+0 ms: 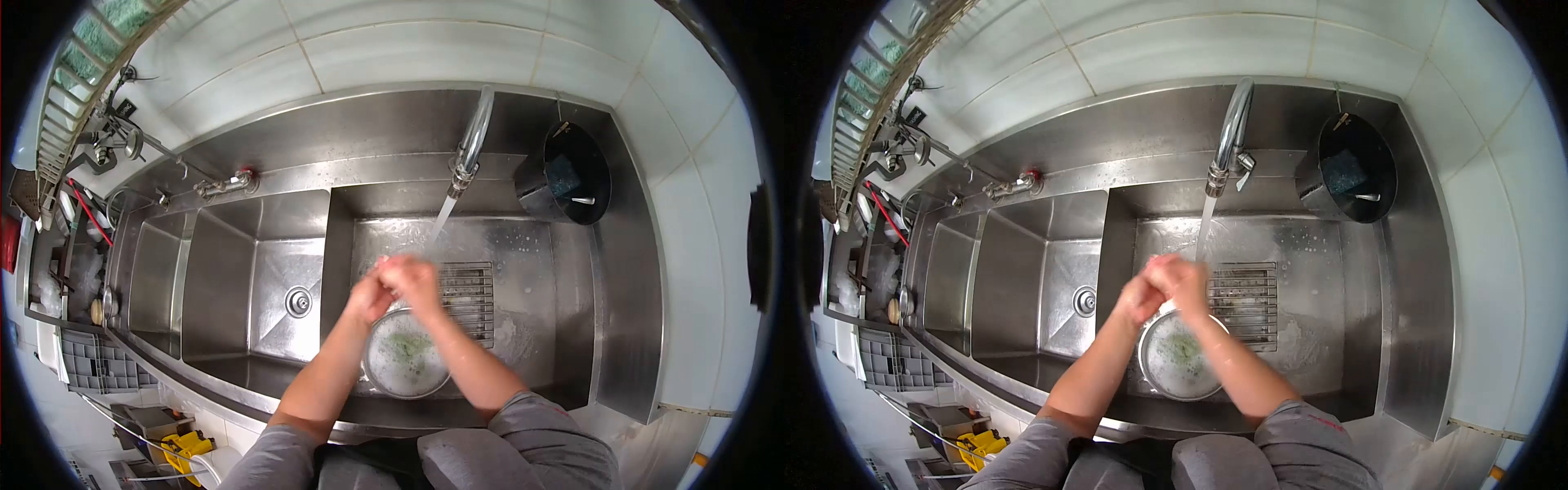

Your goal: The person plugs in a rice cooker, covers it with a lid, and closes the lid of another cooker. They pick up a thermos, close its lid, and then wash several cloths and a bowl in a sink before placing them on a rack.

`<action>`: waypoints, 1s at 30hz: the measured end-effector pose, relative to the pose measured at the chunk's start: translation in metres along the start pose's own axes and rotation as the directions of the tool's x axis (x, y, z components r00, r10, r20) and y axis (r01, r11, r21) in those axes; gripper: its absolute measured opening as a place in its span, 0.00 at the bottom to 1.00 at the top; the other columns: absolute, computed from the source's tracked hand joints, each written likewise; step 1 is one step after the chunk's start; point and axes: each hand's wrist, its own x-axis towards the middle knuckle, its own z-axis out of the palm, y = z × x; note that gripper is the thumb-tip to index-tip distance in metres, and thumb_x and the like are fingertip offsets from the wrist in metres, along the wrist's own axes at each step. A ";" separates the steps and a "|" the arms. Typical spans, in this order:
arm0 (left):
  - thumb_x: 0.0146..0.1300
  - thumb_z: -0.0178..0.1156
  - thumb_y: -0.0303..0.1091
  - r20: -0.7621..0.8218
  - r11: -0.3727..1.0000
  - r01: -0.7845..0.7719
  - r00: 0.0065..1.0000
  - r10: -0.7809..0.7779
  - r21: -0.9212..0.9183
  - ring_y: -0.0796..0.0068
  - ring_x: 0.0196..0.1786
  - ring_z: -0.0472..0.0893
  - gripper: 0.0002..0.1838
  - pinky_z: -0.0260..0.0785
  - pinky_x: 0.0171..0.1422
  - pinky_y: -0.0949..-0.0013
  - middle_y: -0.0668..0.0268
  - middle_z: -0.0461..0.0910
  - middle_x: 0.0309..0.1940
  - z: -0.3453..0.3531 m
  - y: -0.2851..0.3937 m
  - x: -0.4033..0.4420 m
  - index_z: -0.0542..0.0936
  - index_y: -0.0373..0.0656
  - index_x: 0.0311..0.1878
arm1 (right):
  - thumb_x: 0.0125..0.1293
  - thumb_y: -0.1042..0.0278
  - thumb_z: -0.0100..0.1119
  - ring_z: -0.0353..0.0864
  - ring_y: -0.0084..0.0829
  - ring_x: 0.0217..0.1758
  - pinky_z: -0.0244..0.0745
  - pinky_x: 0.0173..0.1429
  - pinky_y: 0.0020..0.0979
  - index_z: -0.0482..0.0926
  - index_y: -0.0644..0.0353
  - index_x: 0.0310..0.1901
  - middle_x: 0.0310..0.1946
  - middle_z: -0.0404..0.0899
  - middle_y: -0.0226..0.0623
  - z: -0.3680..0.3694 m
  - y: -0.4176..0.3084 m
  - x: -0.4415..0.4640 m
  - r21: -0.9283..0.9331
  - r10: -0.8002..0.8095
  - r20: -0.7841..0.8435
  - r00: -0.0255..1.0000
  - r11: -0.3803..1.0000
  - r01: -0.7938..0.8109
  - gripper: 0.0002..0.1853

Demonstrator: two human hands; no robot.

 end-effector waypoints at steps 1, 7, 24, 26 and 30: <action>0.73 0.48 0.39 0.288 0.990 -0.027 0.955 0.066 -0.137 0.74 0.34 0.75 0.12 0.72 0.42 0.70 0.66 0.77 0.37 -0.052 -0.029 0.048 0.75 0.41 0.45 | 0.67 0.62 0.56 0.82 0.26 0.41 0.75 0.49 0.32 0.83 0.62 0.35 0.32 0.83 0.43 0.019 0.001 -0.010 -0.355 -0.321 0.141 0.936 0.867 0.351 0.12; 0.73 0.45 0.46 -0.038 0.996 0.015 0.999 -0.012 0.092 0.68 0.40 0.80 0.20 0.73 0.45 0.67 0.62 0.80 0.38 0.059 -0.042 0.011 0.76 0.40 0.51 | 0.57 0.67 0.63 0.80 0.37 0.29 0.72 0.40 0.40 0.78 0.62 0.26 0.24 0.79 0.45 -0.018 -0.047 0.059 -0.136 0.416 -0.376 0.828 0.859 -0.493 0.09; 0.61 0.41 0.73 0.390 0.949 0.222 0.913 -0.121 -0.225 0.57 0.65 0.70 0.44 0.57 0.72 0.55 0.57 0.71 0.63 0.044 -0.010 0.011 0.68 0.45 0.66 | 0.65 0.59 0.59 0.80 0.32 0.42 0.72 0.50 0.32 0.81 0.64 0.37 0.38 0.82 0.44 -0.064 -0.031 0.053 -0.537 0.131 0.131 0.983 0.842 -0.041 0.14; 0.62 0.43 0.71 0.416 0.948 0.233 0.901 -0.126 -0.217 0.57 0.64 0.70 0.42 0.58 0.71 0.55 0.57 0.71 0.62 0.052 0.001 -0.002 0.68 0.44 0.66 | 0.66 0.63 0.58 0.80 0.28 0.43 0.73 0.49 0.30 0.81 0.67 0.41 0.40 0.83 0.40 -0.083 -0.008 0.065 -0.291 0.470 0.043 0.882 0.850 -0.439 0.13; 0.66 0.46 0.62 0.455 0.975 0.183 0.884 -0.106 -0.129 0.57 0.62 0.72 0.36 0.61 0.69 0.55 0.55 0.71 0.62 0.038 0.014 -0.008 0.67 0.41 0.66 | 0.63 0.65 0.62 0.79 0.23 0.44 0.72 0.50 0.26 0.82 0.68 0.40 0.43 0.80 0.37 -0.113 -0.024 0.066 -0.112 0.579 0.250 0.776 0.813 -0.571 0.12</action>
